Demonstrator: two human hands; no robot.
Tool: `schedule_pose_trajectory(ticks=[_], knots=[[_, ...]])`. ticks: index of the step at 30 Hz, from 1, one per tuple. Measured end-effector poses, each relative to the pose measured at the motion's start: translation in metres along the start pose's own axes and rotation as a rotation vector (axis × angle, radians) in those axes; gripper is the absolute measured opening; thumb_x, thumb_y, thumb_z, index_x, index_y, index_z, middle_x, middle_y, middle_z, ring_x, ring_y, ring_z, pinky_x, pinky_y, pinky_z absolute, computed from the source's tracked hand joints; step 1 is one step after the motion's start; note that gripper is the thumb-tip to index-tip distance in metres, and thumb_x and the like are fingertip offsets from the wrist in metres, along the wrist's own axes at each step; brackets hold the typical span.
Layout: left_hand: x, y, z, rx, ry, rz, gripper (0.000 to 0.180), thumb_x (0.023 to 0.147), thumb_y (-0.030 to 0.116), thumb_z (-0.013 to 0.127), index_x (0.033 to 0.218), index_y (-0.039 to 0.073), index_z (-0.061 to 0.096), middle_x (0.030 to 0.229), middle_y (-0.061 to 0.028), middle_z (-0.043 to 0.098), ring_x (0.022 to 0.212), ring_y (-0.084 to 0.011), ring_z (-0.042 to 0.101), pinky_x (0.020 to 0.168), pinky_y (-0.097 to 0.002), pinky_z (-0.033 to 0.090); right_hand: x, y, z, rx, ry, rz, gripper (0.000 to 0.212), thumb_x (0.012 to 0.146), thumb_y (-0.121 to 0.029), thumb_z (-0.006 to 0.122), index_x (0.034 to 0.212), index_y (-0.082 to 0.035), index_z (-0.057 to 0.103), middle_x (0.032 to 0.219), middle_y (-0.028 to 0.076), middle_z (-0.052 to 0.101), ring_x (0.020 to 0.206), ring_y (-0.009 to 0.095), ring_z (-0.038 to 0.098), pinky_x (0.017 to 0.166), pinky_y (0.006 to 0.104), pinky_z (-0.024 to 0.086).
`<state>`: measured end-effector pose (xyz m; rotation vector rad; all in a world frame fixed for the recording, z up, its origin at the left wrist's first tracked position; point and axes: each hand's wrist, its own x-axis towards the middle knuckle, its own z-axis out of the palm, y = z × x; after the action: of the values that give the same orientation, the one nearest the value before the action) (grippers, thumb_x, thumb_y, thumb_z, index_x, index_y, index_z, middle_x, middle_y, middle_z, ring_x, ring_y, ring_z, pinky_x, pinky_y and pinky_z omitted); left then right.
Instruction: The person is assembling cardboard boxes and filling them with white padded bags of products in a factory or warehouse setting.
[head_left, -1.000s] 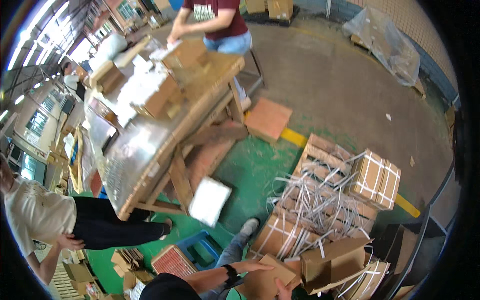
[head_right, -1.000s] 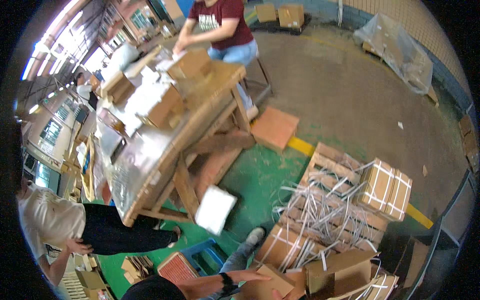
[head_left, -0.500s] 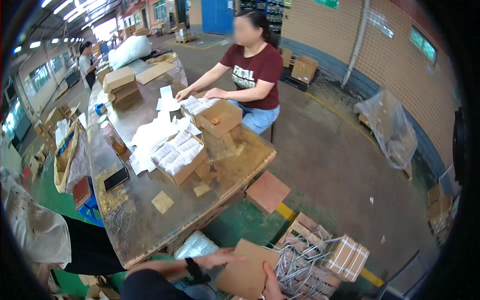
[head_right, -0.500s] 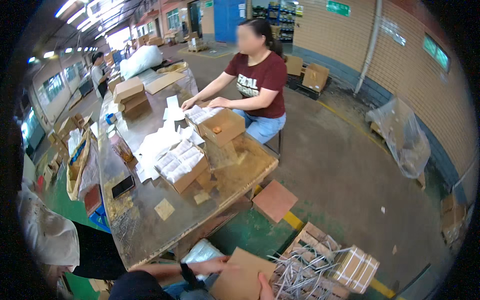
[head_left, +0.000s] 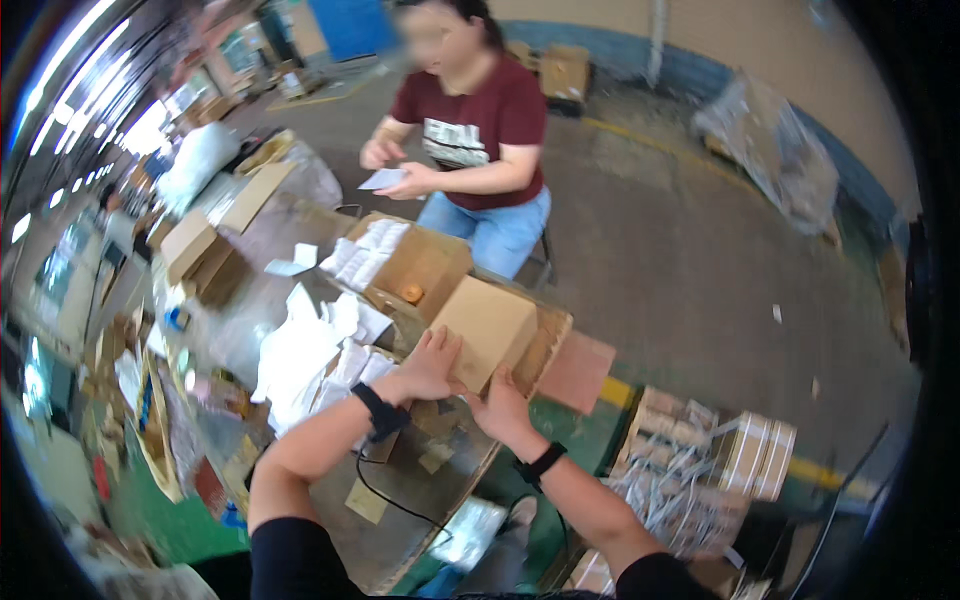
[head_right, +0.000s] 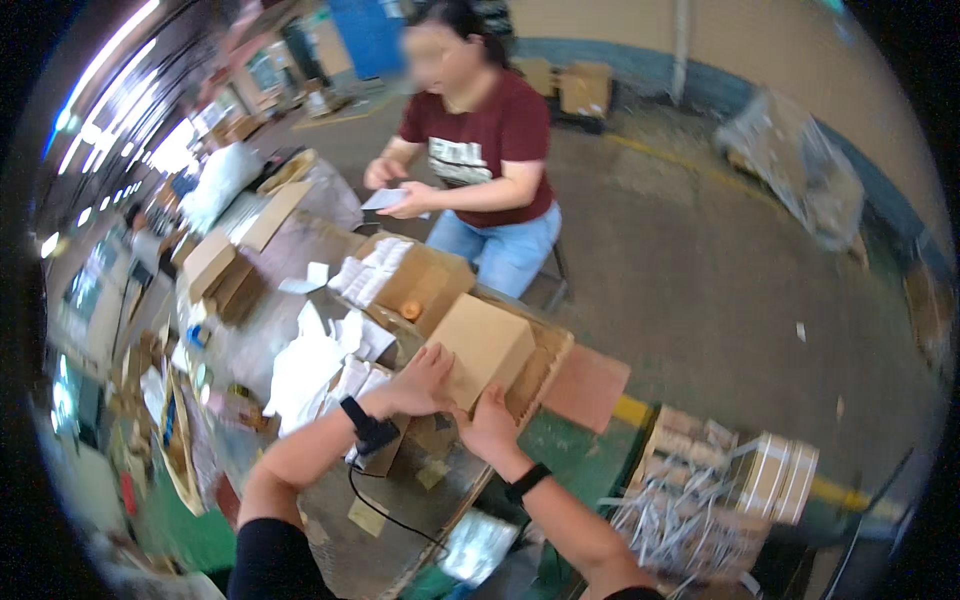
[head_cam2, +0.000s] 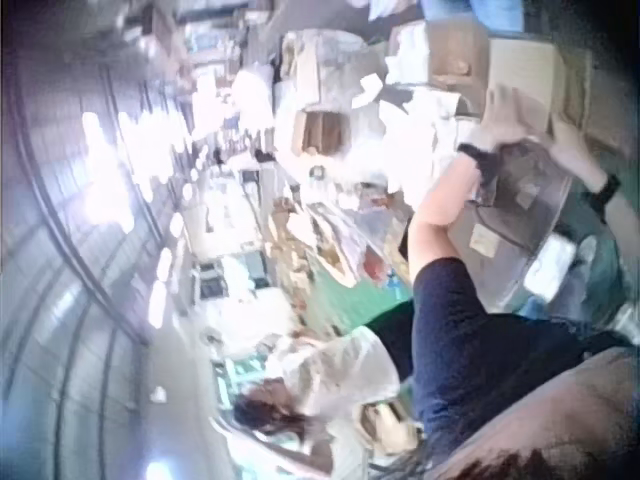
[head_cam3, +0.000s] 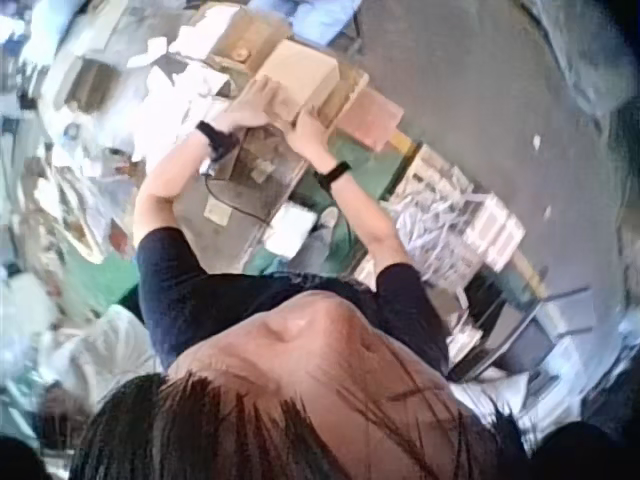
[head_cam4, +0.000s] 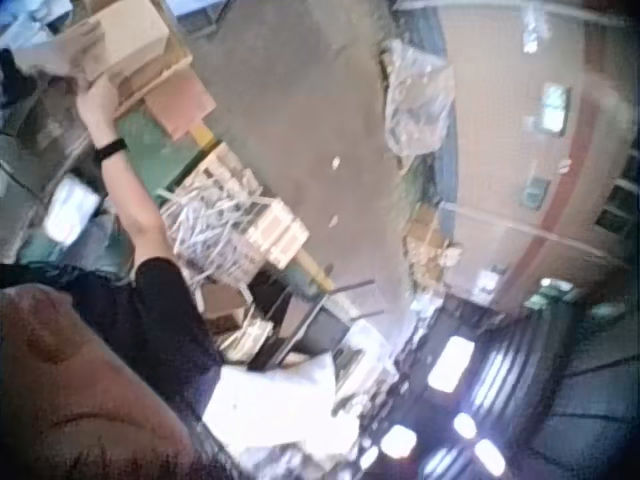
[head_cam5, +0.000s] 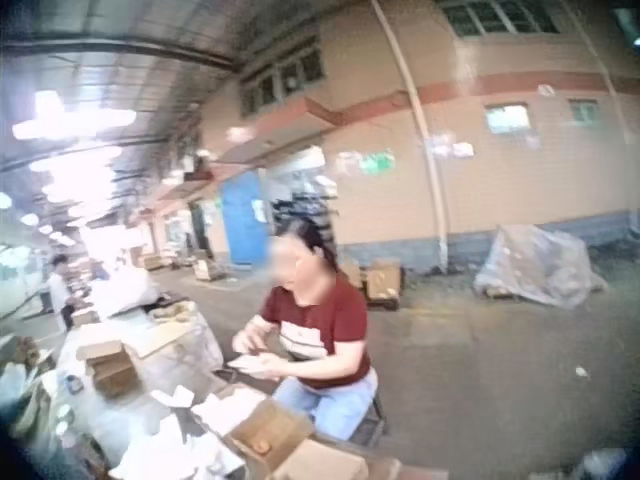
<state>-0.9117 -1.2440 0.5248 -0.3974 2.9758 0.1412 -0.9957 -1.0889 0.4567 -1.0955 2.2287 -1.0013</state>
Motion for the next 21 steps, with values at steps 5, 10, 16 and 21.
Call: schedule_pose_trajectory(ticks=[5, 10, 16, 21], knots=[[0.019, 0.012, 0.039, -0.144, 0.100, 0.138, 0.060, 0.074, 0.030, 0.065, 0.119, -0.005, 0.046, 0.125, -0.0298, 0.042, 0.122, -0.0448, 0.033, 0.104, -0.0497, 0.027, -0.041, 0.061, -0.015, 0.395, -0.096, -0.011, 0.024, 0.082, -0.024, 0.059, 0.088, -0.001, 0.055, 0.083, 0.015, 0.063, 0.085, 0.029, 0.062, 0.076, 0.0372, 0.048], [-0.047, 0.101, 0.027, -0.439, 0.130, -0.006, 0.052, 0.068, 0.014, 0.069, 0.114, 0.000, 0.052, 0.120, -0.0226, 0.049, 0.116, -0.0399, 0.040, 0.101, -0.0467, 0.029, -0.231, 0.205, 0.017, 0.114, -0.203, 0.161, 0.029, 0.082, -0.027, 0.051, 0.101, -0.007, 0.059, 0.087, 0.017, 0.063, 0.083, 0.035, 0.061, 0.074, 0.0434, 0.048], [-0.066, 0.352, 0.101, -1.016, -0.681, 0.367, 0.043, 0.079, 0.007, 0.065, 0.119, -0.001, 0.051, 0.114, -0.0141, 0.056, 0.101, -0.0206, 0.057, 0.084, -0.0303, 0.047, -0.521, 0.325, -0.038, -0.121, -0.537, 0.988, 0.026, 0.072, -0.022, 0.052, 0.078, -0.002, 0.068, 0.092, 0.021, 0.064, 0.085, 0.031, 0.063, 0.072, 0.0398, 0.049], [-0.125, 0.565, 0.186, -1.205, -1.204, 0.599, 0.044, 0.082, 0.012, 0.064, 0.121, 0.001, 0.048, 0.110, -0.0140, 0.060, 0.097, -0.0195, 0.060, 0.083, -0.0300, 0.048, -0.679, 0.421, -0.074, 0.102, 0.442, 1.526, 0.050, 0.075, -0.021, 0.056, 0.118, 0.003, 0.047, 0.105, 0.027, 0.059, 0.098, 0.039, 0.058, 0.086, 0.0422, 0.046]])
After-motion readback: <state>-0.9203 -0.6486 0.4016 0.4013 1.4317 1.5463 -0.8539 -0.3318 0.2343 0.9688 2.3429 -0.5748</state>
